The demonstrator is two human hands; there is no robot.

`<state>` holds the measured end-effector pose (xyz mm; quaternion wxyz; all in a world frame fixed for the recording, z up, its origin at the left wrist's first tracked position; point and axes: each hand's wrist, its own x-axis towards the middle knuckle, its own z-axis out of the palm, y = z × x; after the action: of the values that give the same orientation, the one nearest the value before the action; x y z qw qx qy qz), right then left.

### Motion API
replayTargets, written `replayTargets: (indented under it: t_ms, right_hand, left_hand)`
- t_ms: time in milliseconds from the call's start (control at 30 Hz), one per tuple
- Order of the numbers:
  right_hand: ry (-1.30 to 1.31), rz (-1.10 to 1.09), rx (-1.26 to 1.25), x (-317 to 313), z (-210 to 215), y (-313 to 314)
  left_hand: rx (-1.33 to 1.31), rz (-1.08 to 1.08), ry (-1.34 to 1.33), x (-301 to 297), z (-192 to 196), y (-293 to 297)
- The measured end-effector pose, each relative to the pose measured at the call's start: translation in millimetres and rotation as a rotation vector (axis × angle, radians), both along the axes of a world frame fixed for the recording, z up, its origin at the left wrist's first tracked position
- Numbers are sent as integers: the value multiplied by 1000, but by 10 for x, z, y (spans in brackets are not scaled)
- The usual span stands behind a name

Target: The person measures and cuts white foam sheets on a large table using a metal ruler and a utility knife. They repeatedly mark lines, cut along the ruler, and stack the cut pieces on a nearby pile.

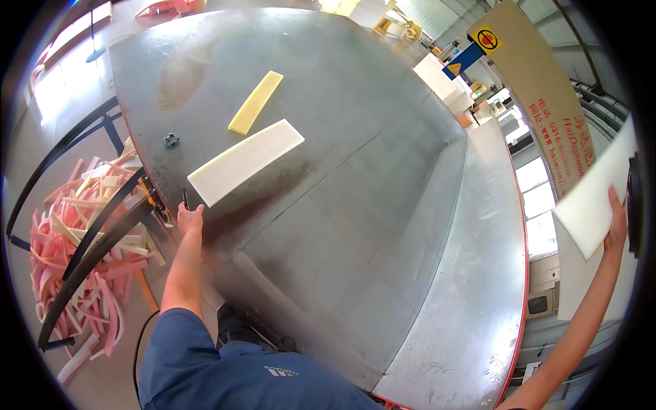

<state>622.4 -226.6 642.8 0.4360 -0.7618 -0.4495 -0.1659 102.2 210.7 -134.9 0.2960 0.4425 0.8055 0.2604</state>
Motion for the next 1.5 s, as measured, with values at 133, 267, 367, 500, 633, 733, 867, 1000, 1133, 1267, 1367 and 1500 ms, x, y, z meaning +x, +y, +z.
replayTargets:
  t_ms: [133, 267, 367, 500, 633, 733, 867, 1000, 1133, 1267, 1367, 1500]
  right_hand:
    - [-156, 2, 2, -725, -95, 1194]
    - [-153, 35, 30, -802, -103, 1383]
    - [-79, -10, 34, -686, -190, 861]
    - [148, -48, 45, -394, -752, -128]
    - [441, -153, 42, -372, -1678, -1202]
    - [683, -251, 49, -409, -2581, -1978]
    - [829, -410, 24, -661, -3597, -2391]
    - [1065, -557, -160, -984, -4146, -2609]
    - [1076, -755, -284, -1084, -4868, -3213]
    - [876, -703, -157, -1140, -4855, -2926]
    - [871, -275, 69, -1236, -4205, -1797]
    - [810, 403, -383, -1639, -4001, 222]
  left_hand:
    - [-60, -80, 62, 94, 103, 400]
    - [-146, -129, 130, 270, 194, 594]
    - [-214, -194, 114, 468, 83, 663]
    - [-239, -187, 104, 522, 30, 813]
    - [-201, -147, 179, 673, -305, 885]
    - [-302, -7, 130, 827, -52, 886]
    - [-301, -47, -188, 292, -1027, 1431]
    - [-190, 170, -505, 467, -921, 1355]
    - [-166, -32, -693, 523, -478, 1205]
    - [65, -80, -760, 629, -74, 946]
    - [191, -143, -825, 845, 127, 863]
    - [371, -369, -955, 890, -89, 1037]
